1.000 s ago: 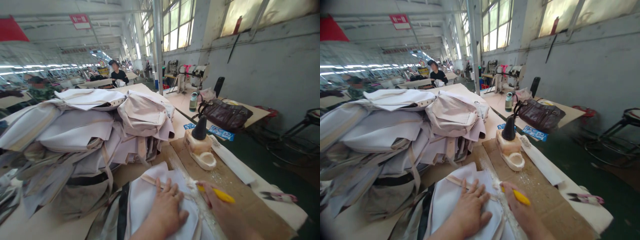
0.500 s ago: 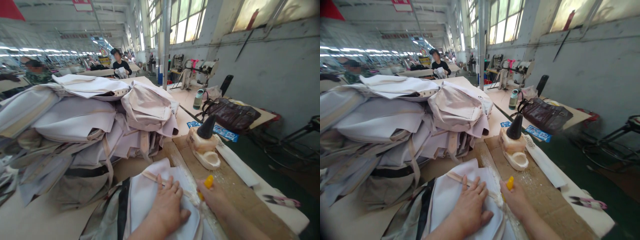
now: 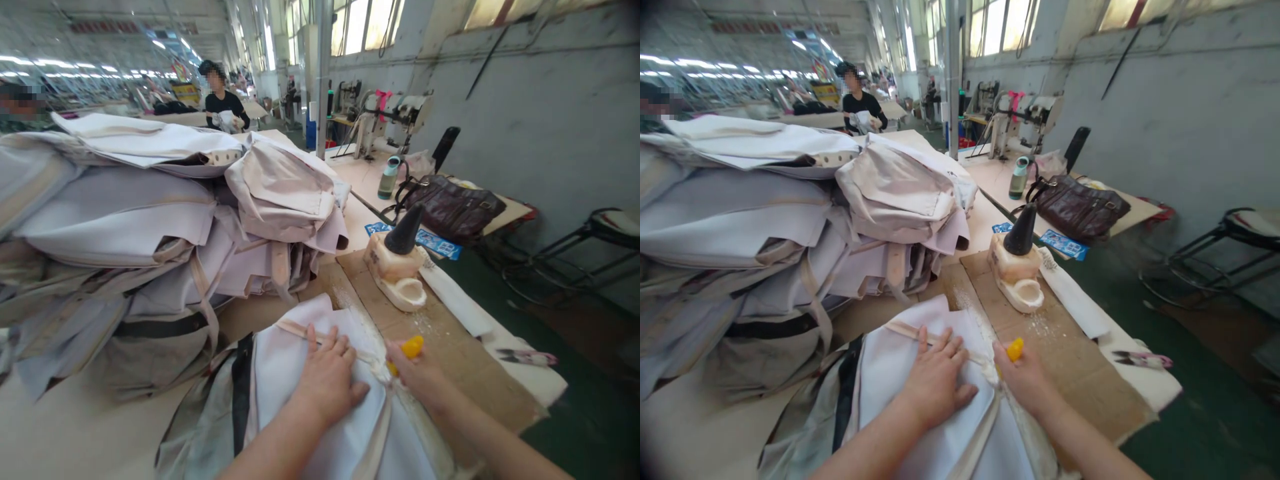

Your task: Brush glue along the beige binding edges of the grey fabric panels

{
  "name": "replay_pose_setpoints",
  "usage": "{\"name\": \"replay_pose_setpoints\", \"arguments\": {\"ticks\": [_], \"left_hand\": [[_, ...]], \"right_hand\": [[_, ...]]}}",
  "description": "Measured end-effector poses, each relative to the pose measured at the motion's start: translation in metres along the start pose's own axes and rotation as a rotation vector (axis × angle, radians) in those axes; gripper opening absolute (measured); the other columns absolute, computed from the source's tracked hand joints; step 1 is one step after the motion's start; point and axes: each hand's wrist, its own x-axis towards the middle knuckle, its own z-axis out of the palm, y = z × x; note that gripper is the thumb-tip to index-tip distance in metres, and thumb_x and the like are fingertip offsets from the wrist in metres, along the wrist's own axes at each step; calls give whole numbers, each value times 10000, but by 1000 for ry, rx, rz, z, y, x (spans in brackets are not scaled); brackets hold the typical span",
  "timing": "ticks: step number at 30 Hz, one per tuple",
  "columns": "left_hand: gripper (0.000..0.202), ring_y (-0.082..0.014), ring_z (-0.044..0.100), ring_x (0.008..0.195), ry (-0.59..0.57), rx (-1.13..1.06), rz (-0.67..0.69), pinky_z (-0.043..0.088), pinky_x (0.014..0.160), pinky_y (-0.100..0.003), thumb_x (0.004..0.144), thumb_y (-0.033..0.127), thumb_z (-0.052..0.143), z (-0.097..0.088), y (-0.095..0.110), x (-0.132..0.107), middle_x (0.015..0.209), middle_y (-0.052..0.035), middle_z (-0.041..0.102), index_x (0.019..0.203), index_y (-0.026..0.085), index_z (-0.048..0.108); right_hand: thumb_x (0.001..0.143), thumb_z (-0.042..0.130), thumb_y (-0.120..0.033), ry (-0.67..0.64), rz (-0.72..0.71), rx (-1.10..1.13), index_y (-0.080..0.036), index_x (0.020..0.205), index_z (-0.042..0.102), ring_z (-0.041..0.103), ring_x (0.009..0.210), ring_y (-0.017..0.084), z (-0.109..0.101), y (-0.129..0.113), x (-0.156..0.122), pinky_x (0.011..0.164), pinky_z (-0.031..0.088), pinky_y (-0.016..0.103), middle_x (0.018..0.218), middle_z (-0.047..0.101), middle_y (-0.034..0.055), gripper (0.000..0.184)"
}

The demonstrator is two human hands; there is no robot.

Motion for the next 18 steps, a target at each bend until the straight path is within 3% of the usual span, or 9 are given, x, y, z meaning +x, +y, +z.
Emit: {"name": "replay_pose_setpoints", "arguments": {"ticks": [2,5,9,11,15,18], "left_hand": [[496,-278,223,1280,-8,-3,-10,-127,1001,-584,764,544,499,-5,4,1,1287,-64,454,1153,236,503],[400,-270,203,1287,-29,-22,42,-121,978,-621,812,497,461,-18,19,-3,1310,-25,434,1147,282,502],[430,-276,341,1198,-209,-79,213,15,991,-635,799,594,418,-23,43,-19,1175,-29,548,1070,295,564],[491,-288,327,1206,-255,-85,188,45,996,-628,786,598,432,-16,48,-27,1183,-55,538,1133,268,537],[450,-280,266,1249,-259,-46,138,4,1013,-608,804,472,461,-2,45,-33,1215,-47,513,1200,260,479],[415,-278,271,1246,-248,-41,136,-6,1007,-609,801,435,466,1,43,-32,1199,-41,521,1181,271,489]], "right_hand": [[843,391,-471,-3,55,-9,-167,601,502,392,425,107,-7,1,-17,424,302,227,460,373,-48,404],[846,392,-479,83,11,13,-167,643,528,434,476,118,-7,-9,-6,466,333,232,496,423,-37,397],[853,367,-484,91,-61,19,-164,672,542,471,540,128,-3,-14,7,523,365,238,572,488,-14,408],[858,359,-477,44,-28,-7,-167,635,518,446,511,122,-4,-4,-16,496,345,235,543,452,-23,413],[872,384,-434,-47,15,-47,-177,602,472,420,510,116,-16,16,-88,500,326,230,532,407,-36,383],[887,379,-399,-33,-26,-57,-182,592,451,431,532,122,-23,10,-99,525,330,233,553,433,-26,373]]}}
